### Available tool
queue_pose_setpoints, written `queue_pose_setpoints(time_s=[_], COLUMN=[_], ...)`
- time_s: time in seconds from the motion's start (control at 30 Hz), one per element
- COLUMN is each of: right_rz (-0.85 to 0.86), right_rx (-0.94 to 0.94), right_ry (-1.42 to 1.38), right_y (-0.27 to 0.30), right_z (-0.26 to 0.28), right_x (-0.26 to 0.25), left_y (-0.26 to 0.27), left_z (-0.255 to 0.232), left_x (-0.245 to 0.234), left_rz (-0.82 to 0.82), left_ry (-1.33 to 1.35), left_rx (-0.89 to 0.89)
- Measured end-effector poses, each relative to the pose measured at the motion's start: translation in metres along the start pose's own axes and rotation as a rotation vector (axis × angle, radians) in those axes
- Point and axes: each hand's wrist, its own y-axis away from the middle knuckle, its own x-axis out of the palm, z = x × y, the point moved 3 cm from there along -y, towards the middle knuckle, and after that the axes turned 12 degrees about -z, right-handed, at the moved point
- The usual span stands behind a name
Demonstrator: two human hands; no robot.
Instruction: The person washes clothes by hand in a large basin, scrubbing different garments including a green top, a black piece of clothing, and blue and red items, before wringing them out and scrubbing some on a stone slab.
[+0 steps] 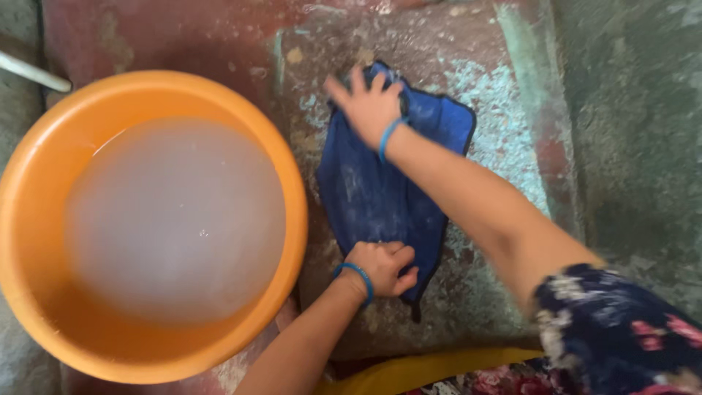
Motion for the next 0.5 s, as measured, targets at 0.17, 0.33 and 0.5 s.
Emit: queue_pose_setpoints(time_s=[0.17,0.33,0.5], right_rz=[-0.046,-0.073,0.053], right_rx=[-0.215,-0.289,0.069], right_ry=[0.037,-0.038,0.165], right_y=[0.033,0.078,0.019], right_z=[0.044,0.044,-0.071], right_x=[-0.032,-0.050,-0.017], left_y=[-0.004,-0.001,-0.004], left_z=[-0.001,0.000,0.001], left_x=[-0.001,0.002,-0.001], left_rz=[-0.005,-0.013,-0.025], left_ry=[0.009,-0.003,-0.007], left_rx=[-0.018,-0.014,-0.033])
